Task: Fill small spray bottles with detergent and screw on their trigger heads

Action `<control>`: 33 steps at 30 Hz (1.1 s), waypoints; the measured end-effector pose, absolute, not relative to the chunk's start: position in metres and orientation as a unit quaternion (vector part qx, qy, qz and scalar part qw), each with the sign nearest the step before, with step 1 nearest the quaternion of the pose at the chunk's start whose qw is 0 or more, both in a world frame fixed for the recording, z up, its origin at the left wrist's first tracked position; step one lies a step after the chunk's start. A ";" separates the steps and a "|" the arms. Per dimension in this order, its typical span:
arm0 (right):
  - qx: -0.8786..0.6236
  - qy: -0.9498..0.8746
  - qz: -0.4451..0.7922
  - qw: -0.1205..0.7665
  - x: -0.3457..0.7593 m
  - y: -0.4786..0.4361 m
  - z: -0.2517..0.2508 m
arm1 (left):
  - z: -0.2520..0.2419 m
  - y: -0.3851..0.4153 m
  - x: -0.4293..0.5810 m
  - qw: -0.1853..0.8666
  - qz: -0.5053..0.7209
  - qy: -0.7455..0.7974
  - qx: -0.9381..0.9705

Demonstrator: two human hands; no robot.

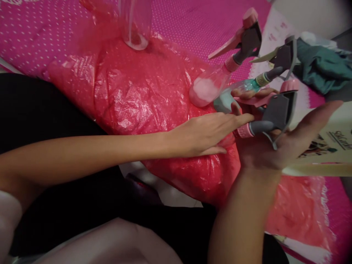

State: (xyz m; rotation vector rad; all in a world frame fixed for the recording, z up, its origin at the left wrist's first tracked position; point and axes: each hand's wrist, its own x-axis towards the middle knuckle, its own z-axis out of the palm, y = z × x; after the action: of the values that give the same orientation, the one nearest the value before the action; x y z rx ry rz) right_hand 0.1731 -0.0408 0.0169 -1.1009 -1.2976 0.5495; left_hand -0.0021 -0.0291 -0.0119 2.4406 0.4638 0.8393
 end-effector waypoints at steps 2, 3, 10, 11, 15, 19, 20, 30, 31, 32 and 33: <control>-0.435 -0.557 0.307 0.637 0.169 -0.041 0.019 | -0.011 -0.029 -0.002 0.264 0.304 0.174 0.899; -0.418 -0.557 0.328 0.638 0.167 -0.041 0.019 | -0.011 -0.029 -0.003 0.268 0.303 0.170 0.899; -0.414 -0.589 0.295 0.628 0.174 -0.046 0.013 | -0.015 -0.027 -0.003 0.277 0.327 0.162 0.889; -0.411 -0.589 0.294 0.630 0.177 -0.047 0.012 | -0.016 -0.027 -0.003 0.274 0.336 0.162 0.886; -0.419 -0.572 0.300 0.638 0.187 -0.058 0.006 | -0.015 -0.029 -0.004 0.257 0.337 0.160 0.891; -0.463 -0.537 0.274 0.649 0.187 -0.074 0.003 | -0.013 -0.031 -0.003 0.254 0.328 0.178 0.893; -0.474 -0.531 0.264 0.651 0.186 -0.078 0.004 | -0.014 -0.031 -0.002 0.254 0.324 0.184 0.892; -0.598 -0.543 0.128 0.575 0.194 -0.127 0.024 | -0.024 -0.029 0.000 0.200 0.355 0.169 0.898; -0.615 -0.544 0.123 0.558 0.195 -0.132 0.027 | -0.024 -0.030 0.001 0.193 0.360 0.164 0.898; -0.631 -0.545 0.125 0.538 0.196 -0.135 0.030 | -0.024 -0.031 0.001 0.188 0.366 0.160 0.897; -0.641 -0.543 0.131 0.527 0.195 -0.138 0.033 | -0.024 -0.031 0.001 0.185 0.372 0.159 0.896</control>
State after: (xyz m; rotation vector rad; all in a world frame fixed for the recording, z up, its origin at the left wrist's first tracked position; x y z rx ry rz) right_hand 0.1955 -0.1378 0.0326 -1.5324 -1.2975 0.3129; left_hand 0.0011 -0.0310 -0.0242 2.5245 0.4493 1.0487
